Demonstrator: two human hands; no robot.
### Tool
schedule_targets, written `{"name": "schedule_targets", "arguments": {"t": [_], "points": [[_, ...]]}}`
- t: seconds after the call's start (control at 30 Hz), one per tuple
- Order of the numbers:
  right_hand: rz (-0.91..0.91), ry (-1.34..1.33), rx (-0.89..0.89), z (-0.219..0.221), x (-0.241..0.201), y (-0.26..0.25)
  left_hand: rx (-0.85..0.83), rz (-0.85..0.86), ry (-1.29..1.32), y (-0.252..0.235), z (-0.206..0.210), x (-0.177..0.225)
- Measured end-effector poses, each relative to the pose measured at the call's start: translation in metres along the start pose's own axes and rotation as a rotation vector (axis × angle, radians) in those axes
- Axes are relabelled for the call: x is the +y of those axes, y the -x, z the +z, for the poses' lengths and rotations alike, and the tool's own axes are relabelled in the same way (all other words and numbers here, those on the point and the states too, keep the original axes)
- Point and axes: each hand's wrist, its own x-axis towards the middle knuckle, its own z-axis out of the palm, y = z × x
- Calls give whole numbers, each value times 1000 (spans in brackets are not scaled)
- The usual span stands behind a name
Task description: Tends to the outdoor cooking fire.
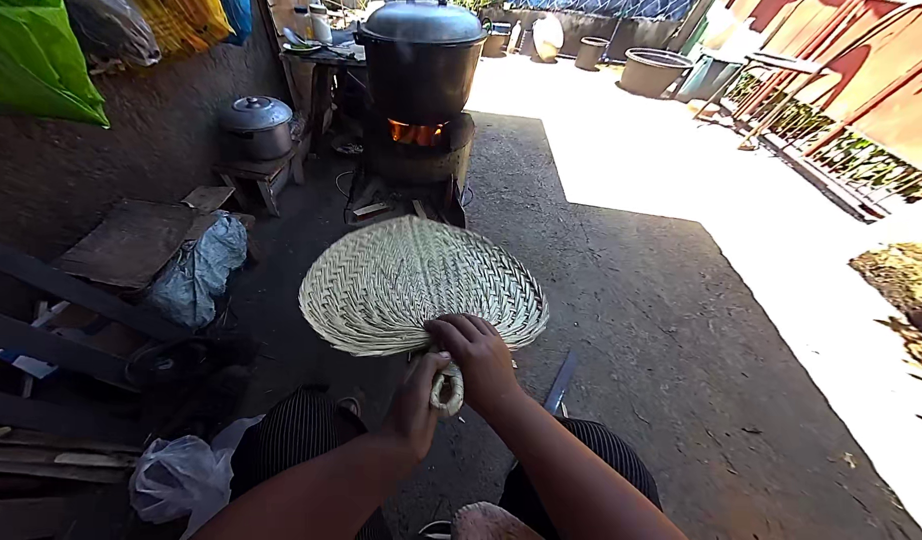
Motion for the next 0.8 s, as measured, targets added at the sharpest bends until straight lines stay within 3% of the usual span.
{"name": "schedule_targets", "arguments": {"t": [0.17,0.3,0.43,0.57,0.7,0.8], "points": [[127,-45,-289,-9,-2,-3,5,-124,45,-9,-3,-2],[14,-3,-28,-2,0,-1,-9,34,-37,-1,-1,-3],[91,-28,-179,-6,1,-2,0,-68,-7,-8,-3,0],[7,-30,16,1,0,1,13,72,-119,1,0,-2],[52,-24,-113,-3,-1,0,23,-34,-20,-4,-2,-2],[5,-15,12,3,1,2,24,42,-84,-1,-1,-3]]}}
